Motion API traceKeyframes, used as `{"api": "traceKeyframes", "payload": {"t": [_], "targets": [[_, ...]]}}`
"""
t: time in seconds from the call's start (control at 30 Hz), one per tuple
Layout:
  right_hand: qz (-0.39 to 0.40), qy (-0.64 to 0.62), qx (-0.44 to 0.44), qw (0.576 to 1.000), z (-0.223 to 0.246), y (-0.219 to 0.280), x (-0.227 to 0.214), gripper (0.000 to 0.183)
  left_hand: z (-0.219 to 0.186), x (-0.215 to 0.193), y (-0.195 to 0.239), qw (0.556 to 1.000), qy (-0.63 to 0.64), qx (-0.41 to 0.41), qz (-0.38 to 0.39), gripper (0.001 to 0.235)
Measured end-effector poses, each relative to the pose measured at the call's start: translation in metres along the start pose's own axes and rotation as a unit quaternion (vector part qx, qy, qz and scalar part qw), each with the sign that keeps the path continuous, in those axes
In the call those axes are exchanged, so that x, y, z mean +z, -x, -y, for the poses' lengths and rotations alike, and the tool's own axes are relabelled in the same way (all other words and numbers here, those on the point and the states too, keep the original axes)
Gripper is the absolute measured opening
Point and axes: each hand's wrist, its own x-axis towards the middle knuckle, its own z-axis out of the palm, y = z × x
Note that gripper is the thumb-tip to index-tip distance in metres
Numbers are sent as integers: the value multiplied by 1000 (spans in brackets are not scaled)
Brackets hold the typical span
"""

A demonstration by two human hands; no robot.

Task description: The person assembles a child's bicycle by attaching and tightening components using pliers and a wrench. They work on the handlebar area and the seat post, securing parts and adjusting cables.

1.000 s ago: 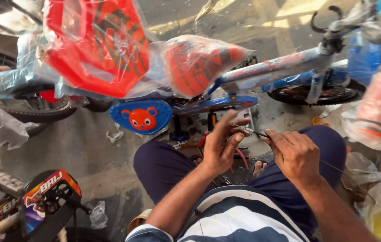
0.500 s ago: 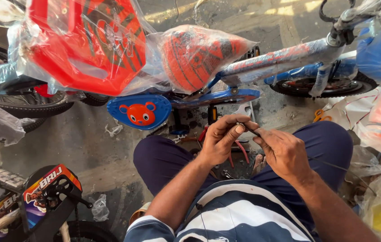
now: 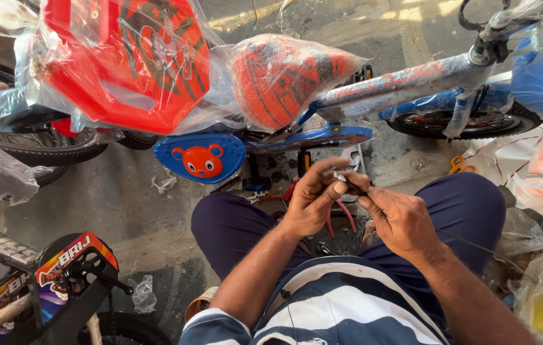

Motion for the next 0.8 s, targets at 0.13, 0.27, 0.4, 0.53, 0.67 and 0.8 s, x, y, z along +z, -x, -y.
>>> {"api": "traceKeyframes", "payload": {"t": [0.13,0.27,0.4,0.53,0.67,0.8], "targets": [[16,15,41,999,-5,10,4,37,-16,6,0,996,-43,31,-70,26],[-79,87,-48,992,-47,57,-10,28,-109,-29,13,919,100,133,-356,26],[-109,246,65,961,-118,155,-54,23,-231,-77,80,871,15,386,-303,27],[-146,319,94,932,-192,248,-81,12,-285,-96,119,886,-74,389,-240,30],[-283,43,184,941,-253,278,-81,15,-291,-111,78,885,-121,387,-228,22],[-408,-141,154,889,-259,268,-86,18,-304,-114,-18,890,-156,371,-214,23]]}}
